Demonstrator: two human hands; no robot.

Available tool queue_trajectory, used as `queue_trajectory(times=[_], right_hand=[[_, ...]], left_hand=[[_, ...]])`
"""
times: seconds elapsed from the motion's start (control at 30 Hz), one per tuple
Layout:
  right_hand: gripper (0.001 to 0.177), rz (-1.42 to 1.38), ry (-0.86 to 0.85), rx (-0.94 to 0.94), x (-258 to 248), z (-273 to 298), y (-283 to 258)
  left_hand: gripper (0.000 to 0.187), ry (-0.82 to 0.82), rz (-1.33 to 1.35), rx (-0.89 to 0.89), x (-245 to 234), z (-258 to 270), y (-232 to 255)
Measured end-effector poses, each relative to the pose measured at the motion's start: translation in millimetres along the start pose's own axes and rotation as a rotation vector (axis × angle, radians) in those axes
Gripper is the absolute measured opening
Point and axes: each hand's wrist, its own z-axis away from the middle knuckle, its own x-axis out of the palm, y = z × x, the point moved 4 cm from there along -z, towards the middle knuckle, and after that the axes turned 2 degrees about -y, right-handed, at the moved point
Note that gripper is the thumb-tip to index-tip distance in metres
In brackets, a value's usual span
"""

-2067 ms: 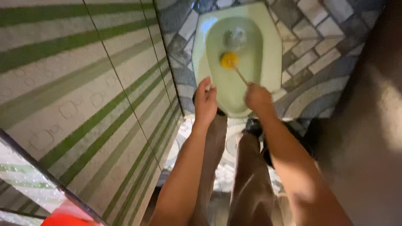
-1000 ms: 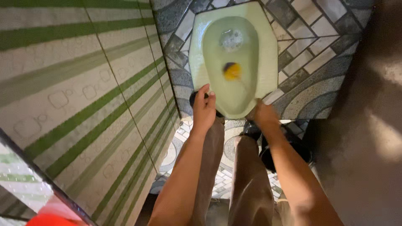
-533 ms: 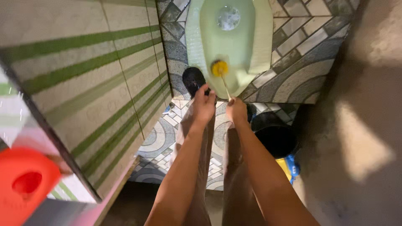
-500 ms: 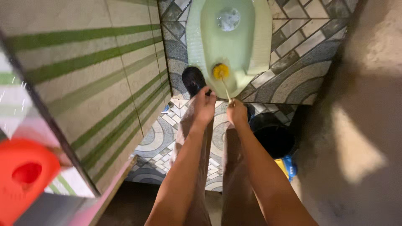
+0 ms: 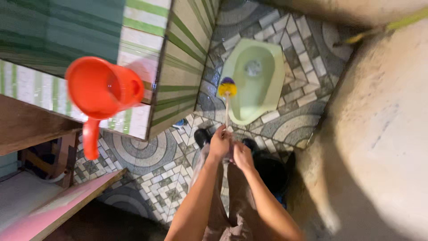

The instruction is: The person scrubs the interior of a squat toilet using a long-handled brush, then uses an orange pitcher to pour water into the toilet to rinse it.

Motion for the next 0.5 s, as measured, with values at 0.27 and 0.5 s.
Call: queue_trajectory(times=[0.27, 0.5], right_hand=[[0.026, 0.015, -0.155, -0.255, 63.2, 25.9, -196.3], [0.046, -0.415, -0.611, 0.140, 262.0, 37.7, -281.2]], left_hand=[[0.040, 0.123, -0.185, 0.090, -88.0, 48.1, 45.5], [0.037, 0.104, -0.155, 0.258, -149.2, 75.6, 83.6]])
